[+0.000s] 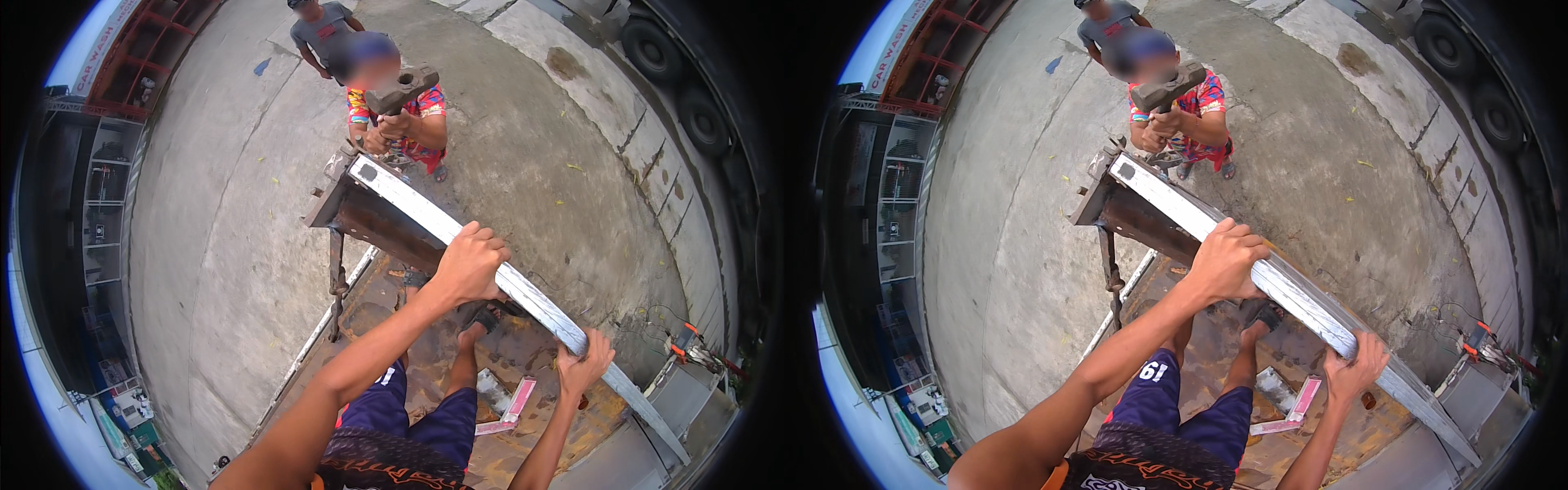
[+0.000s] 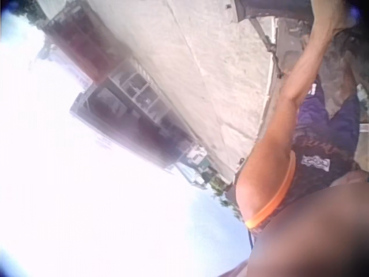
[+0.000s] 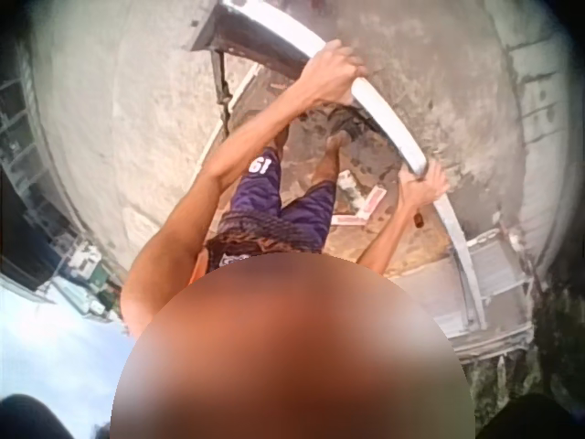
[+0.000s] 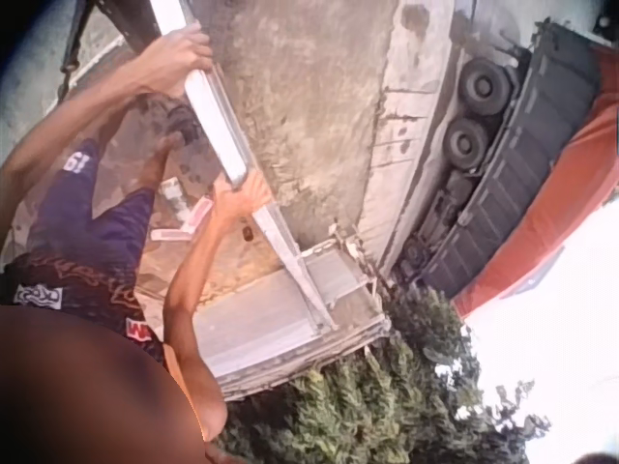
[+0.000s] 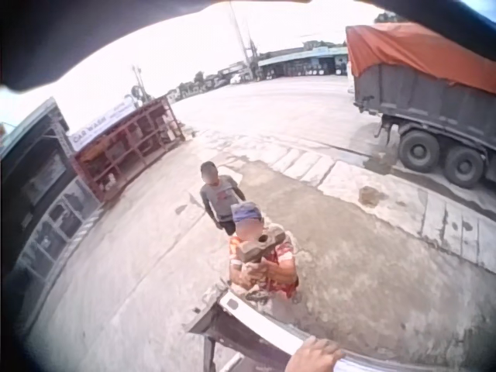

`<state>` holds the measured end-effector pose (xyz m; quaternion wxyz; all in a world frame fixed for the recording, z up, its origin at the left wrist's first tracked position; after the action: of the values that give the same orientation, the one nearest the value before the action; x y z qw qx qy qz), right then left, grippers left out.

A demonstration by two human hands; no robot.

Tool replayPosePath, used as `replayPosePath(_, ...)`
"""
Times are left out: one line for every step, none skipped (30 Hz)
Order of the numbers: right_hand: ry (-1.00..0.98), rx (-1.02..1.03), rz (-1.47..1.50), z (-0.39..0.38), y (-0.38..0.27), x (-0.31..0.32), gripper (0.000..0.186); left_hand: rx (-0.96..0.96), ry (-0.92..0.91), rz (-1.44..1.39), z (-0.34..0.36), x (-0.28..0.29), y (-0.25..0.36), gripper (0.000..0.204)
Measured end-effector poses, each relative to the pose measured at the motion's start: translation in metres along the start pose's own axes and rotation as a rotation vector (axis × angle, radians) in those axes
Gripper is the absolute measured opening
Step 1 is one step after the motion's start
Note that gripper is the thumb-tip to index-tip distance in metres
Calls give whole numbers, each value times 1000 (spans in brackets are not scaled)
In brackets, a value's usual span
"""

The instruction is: The person holds a long metal frame on a truck bed while another person hammers it. The person repositions the frame multiple times and uses a hammer to tap it into place. The frame is adjusted and aligned with the truck bed structure.

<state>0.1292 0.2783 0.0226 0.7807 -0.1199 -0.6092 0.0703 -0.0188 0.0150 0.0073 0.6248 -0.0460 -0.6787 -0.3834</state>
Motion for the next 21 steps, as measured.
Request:
replayPosePath(-73, -65, -14, -1, 1, 0, 41, 26, -56, -1, -1, -1, 0, 49)
replayPosePath(-108, -97, -17, -2, 0, 0, 40, 35, -34, 17, -1, 1, -1, 48)
replayPosePath(-119, -102, -23, -2, 1, -1, 40, 3, -16, 8, 1, 1, -1, 48)
replayPosePath(-116, -95, -34, -2, 1, -1, 41, -1, -31, 2, 3, 1, -3, 48)
replayPosePath(-121, -96, -39, -1, 0, -3, 41, 2, -71, -12, 3, 1, -5, 49)
replayPosePath(-72, -70, -27, 0, 0, -1, 41, 0, -86, -9, 4, 0, -4, 48)
replayPosePath(-125, -103, -36, 1, 0, -4, 41, -2, -109, 6, 6, 0, -6, 48)
replayPosePath(-112, -103, -23, 1, 1, -4, 42, -3, -98, 18, 6, 1, -7, 48)
replayPosePath(-139, -105, -5, 2, 1, -6, 43, -14, -99, 16, 4, 0, -7, 48)
replayPosePath(-104, -96, -13, 1, 1, -5, 44, -20, -66, 4, 2, -1, -5, 48)
replayPosePath(-95, -92, -19, 0, 1, -6, 44, -34, -33, -33, 1, -2, -4, 47)
replayPosePath(-95, -91, -21, -1, 1, -5, 44, -32, -37, -32, -1, -4, -2, 47)
replayPosePath(-79, -62, 15, -1, 0, -5, 45, -28, -7, 0, -3, -2, -3, 47)
replayPosePath(-146, -106, -4, -2, 2, -5, 44, -32, 2, 5, -4, -3, -1, 47)
replayPosePath(-106, -97, -21, -2, 2, -4, 44, -47, 31, -9, -2, -3, -1, 47)
replayPosePath(-94, -86, -18, -3, 2, -3, 44, -44, 19, 8, -1, -3, -2, 46)
replayPosePath(-96, -89, 4, -3, 2, -3, 45, -42, 10, 8, -1, -3, -1, 46)
replayPosePath(-99, -81, -17, -3, 3, -3, 45, -36, -17, -3, -1, -3, -1, 46)
replayPosePath(-109, -87, -20, -3, 3, -2, 45, -37, 1, -5, -1, -2, -1, 43)
replayPosePath(-119, -98, -8, -3, 3, -3, 45, -34, 3, -14, -1, -1, -1, 41)
replayPosePath(-130, -101, -27, -3, 4, -2, 45, -27, -10, -35, -1, -1, -1, 39)
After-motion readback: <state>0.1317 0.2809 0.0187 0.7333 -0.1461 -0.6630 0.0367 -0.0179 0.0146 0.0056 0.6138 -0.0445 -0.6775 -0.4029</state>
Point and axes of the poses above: each hand's wrist, its own z-axis towards the middle knuckle, its own x-axis out of the back of the hand, y = z × x, the point moved 2 cm from there along z, towards the middle knuckle, and after that the axes turned 5 degrees about -y, right-handed, at the moved point
